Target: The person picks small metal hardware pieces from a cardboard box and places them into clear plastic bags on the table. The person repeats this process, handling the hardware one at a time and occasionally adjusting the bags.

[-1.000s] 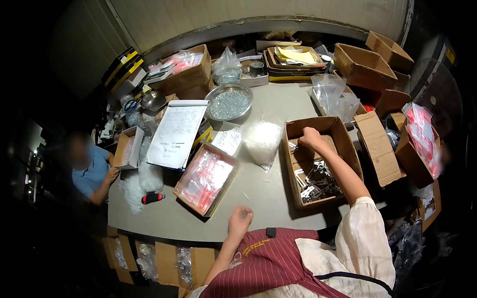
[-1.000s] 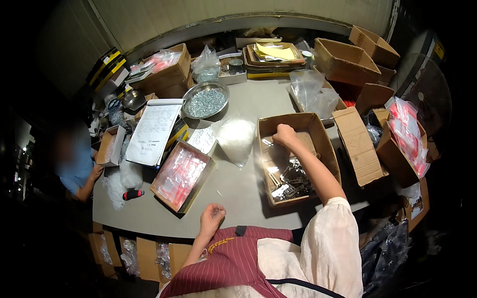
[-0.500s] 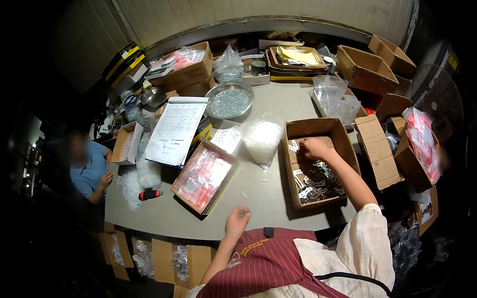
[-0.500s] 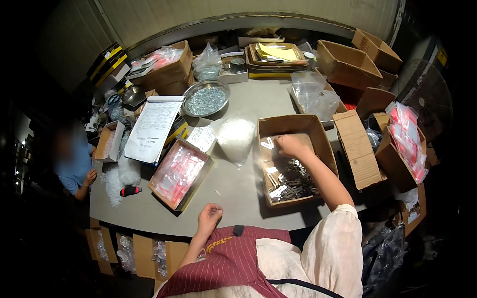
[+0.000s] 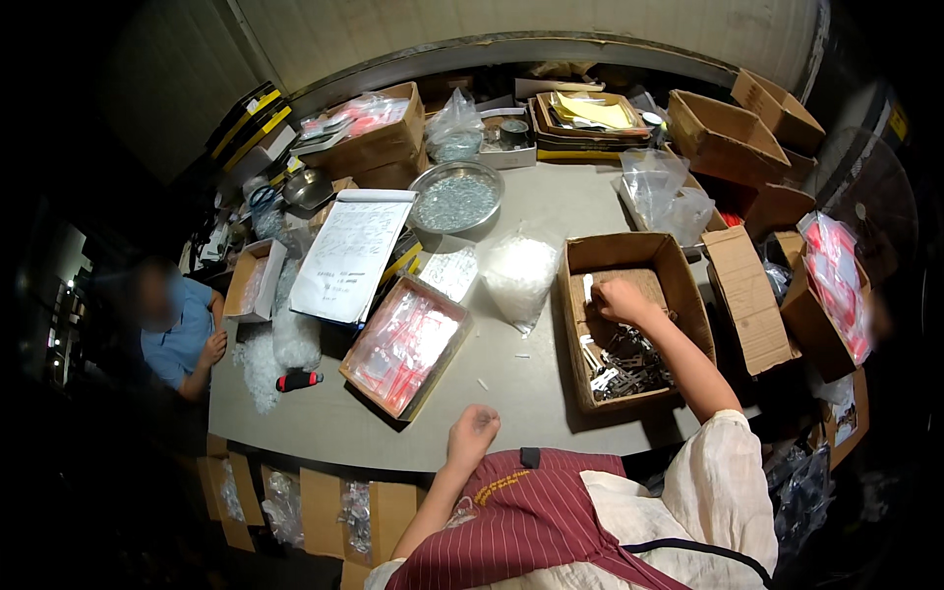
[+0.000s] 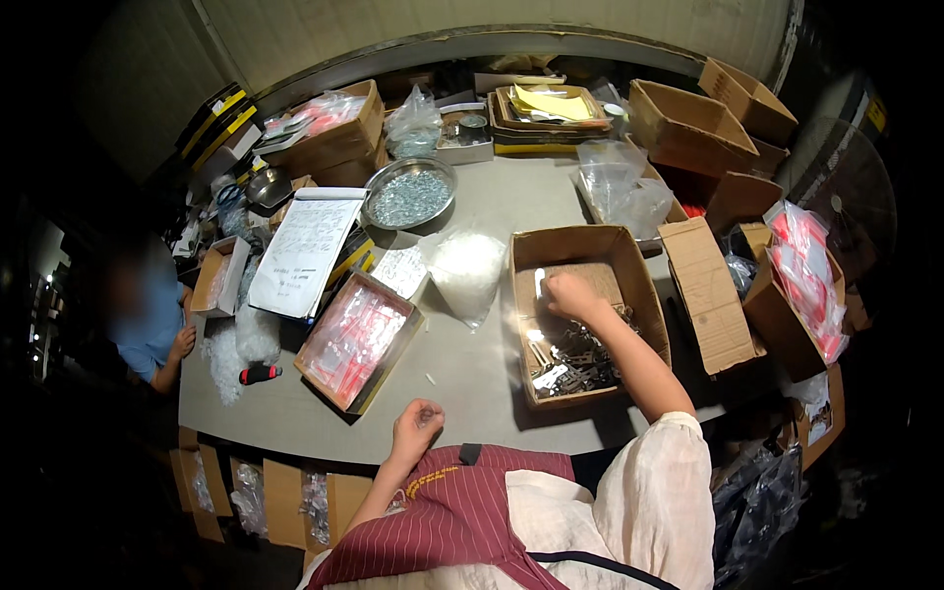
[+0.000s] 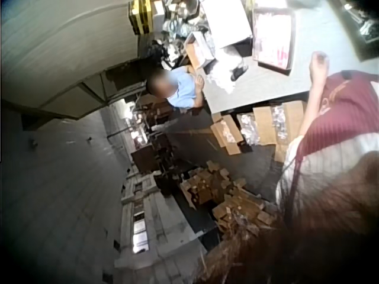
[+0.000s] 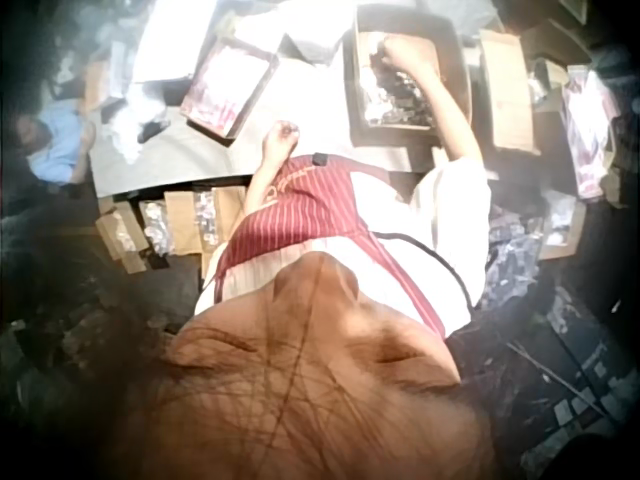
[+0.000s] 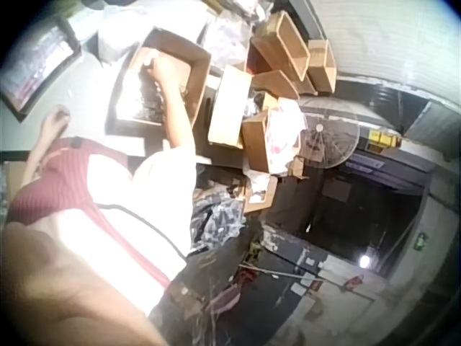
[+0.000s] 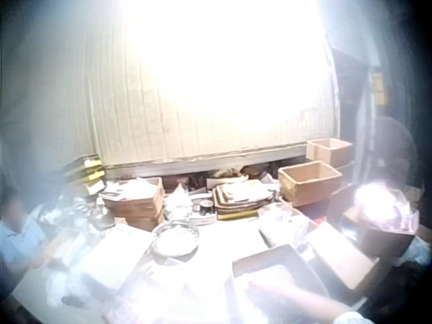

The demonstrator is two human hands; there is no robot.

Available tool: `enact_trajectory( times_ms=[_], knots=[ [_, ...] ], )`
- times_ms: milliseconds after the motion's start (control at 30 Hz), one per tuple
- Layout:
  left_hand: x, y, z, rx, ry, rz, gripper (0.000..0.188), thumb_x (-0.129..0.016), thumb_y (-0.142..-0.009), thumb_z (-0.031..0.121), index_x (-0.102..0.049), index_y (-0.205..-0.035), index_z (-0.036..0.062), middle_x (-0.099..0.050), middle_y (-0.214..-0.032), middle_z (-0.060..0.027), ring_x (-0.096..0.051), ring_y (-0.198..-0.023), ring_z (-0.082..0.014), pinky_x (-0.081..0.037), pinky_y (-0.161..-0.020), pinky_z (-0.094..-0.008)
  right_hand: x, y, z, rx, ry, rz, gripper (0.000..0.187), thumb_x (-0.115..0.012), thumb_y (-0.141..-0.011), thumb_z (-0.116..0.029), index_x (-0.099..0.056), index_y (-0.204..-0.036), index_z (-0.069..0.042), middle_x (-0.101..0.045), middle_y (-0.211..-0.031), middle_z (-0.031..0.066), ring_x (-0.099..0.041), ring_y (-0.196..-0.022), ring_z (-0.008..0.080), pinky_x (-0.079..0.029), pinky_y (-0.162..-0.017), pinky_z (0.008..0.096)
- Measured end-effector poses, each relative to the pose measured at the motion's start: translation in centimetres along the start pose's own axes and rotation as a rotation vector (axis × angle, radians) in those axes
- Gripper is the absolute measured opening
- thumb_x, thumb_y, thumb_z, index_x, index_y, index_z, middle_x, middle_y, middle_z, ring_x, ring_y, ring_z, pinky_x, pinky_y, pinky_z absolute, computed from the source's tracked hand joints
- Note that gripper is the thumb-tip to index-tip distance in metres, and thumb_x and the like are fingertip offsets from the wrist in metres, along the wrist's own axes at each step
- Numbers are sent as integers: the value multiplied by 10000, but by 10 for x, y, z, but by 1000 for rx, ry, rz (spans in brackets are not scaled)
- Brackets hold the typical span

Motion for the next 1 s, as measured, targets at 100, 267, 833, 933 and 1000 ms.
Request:
enact_trajectory(
  times_ms=[100, 267, 833, 933, 1000],
  knots=[
    [1, -1, -5, -22, -23, 2, 180, -708, -906, 157, -651, -1027, 36, -727, -930, -99, -707, -904, -213, -537, -829, -342, -1, 1, -2, 12, -43, 41, 253, -694, -764, -186, -647, -953, -24, -668, -805, 228, -652, -810, 433, -526, -731, 517],
    [3, -3, 17, -41, -44, 4, 181, -703, -909, 146, -644, -1039, 36, -722, -947, -107, -706, -920, -218, -533, -836, -347, 14, 4, -19, 8, -35, 75, 192, -679, -763, -170, -659, -869, -11, -699, -865, 217, -668, -837, 423, -541, -759, 506],
    [2, -21, 123, -239, 31, 24, 221, -638, -811, -31, -579, -1019, 13, -663, -915, -184, -665, -853, -371, -517, -746, -396, 102, 62, -248, 487, -532, 78, 247, -690, -832, -104, -701, -1069, -34, -680, -788, 157, -666, -660, 320, -532, -611, 399],
    [6, -17, 121, -244, 43, -4, 250, -581, -777, -72, -577, -1012, 14, -664, -907, -174, -664, -847, -368, -517, -740, -391, 100, 60, -249, 499, -399, -370, 352, -669, -820, -127, -681, -1166, -63, -647, -701, 164, -654, -633, 341, -526, -617, 421],
    [7, -14, 122, -279, 18, -17, 250, -583, -774, -69, -581, -1011, 12, -668, -905, -170, -670, -845, -351, -519, -742, -383, 101, 61, -250, 503, -386, -387, 323, -658, -781, -153, -648, -1092, -65, -626, -665, 189, -637, -646, 392, -515, -633, 470]
  ],
)
Point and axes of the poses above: each hand's wrist, its own y-axis away from the middle knuckle, its own x-axis out of the back of the hand, z = x × y, the point moved 2 cm from there along -y, towards the middle knuckle
